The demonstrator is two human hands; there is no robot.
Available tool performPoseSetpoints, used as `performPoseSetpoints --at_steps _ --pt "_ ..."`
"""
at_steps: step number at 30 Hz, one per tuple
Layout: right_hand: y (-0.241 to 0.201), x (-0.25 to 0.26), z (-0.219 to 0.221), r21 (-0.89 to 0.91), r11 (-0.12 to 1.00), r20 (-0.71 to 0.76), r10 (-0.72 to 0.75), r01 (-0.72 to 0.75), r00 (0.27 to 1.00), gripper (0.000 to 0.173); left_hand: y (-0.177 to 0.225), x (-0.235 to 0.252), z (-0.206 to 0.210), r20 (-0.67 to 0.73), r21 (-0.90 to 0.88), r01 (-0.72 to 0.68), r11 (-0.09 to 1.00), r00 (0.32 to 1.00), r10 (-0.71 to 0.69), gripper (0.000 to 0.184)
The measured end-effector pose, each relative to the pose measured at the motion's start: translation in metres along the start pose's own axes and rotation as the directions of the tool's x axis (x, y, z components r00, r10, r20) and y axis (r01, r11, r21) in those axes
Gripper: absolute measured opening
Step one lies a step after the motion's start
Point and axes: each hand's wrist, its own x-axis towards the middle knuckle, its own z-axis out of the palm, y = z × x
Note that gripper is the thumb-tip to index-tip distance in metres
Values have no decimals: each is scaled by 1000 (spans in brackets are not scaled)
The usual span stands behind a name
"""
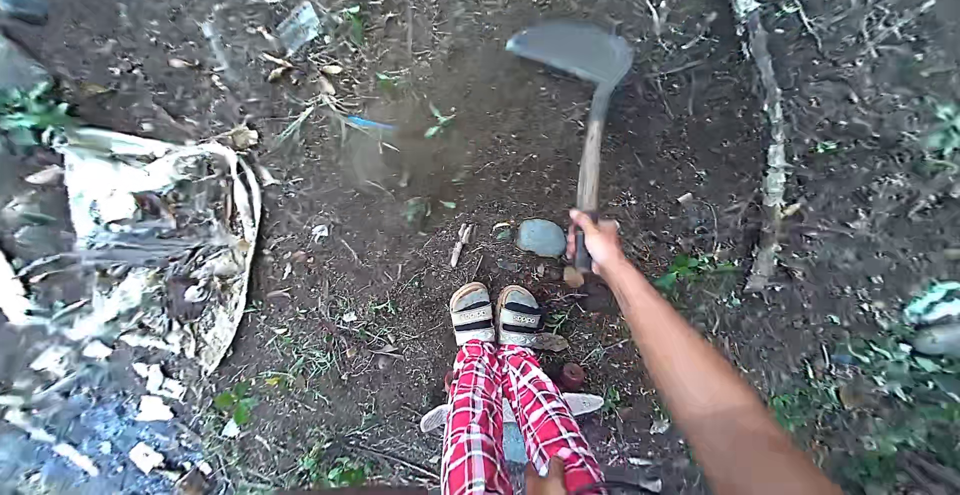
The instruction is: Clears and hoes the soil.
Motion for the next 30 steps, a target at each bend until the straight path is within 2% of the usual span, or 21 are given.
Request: performPoseSetpoints --at_steps 3,5,7,10,11,13,16,19,21,23,27,28,30 --pt "-58 31 17 394 915 -134 -39 89 990 35 -3 -3 -3 -18 -28 -68 997 998 68 54" --pt "-55 47 30 503 861 -147 -1 76 989 39 -5 3 -4 -30 -51 -99 994 995 98 49" --pt "7 41 35 367 930 -75 40 -9 996 39 -3 5 -9 -40 -93 -114 989 993 111 44" --pt "114 -10 20 75 967 57 240 -244 969 43 5 2 -15 -55 -115 -128 985 991 123 38" --pt "136 -34 13 67 949 84 301 -307 950 43 8 0 -19 -34 -79 -132 988 991 129 40" --pt "146 -86 0 217 902 95 360 -372 928 40 14 -9 -27 -31 24 -143 989 989 144 43" --pt "148 -148 -25 491 791 48 395 -366 917 36 28 -32 -39 -78 309 -207 928 967 242 48" --pt "184 -197 -52 696 638 -7 467 -331 884 39 49 -70 -41 -42 554 -239 797 949 313 43" --pt "213 -219 -65 794 537 -69 546 -286 835 39 57 -76 -44 20 623 -294 725 932 362 40" --pt "237 -229 -69 869 436 -119 642 -233 758 38 60 -70 -56 44 725 -286 627 927 372 39" --pt "275 -242 -48 963 246 -140 799 -105 585 32 62 -58 -79 -28 899 -122 420 942 335 50" --pt "279 -249 -34 977 201 -127 815 -70 565 29 61 -59 -89 -45 909 -101 405 941 335 50" --pt "288 -268 9 992 120 -84 818 -26 569 21 65 -65 -107 -43 920 -94 381 940 338 49"
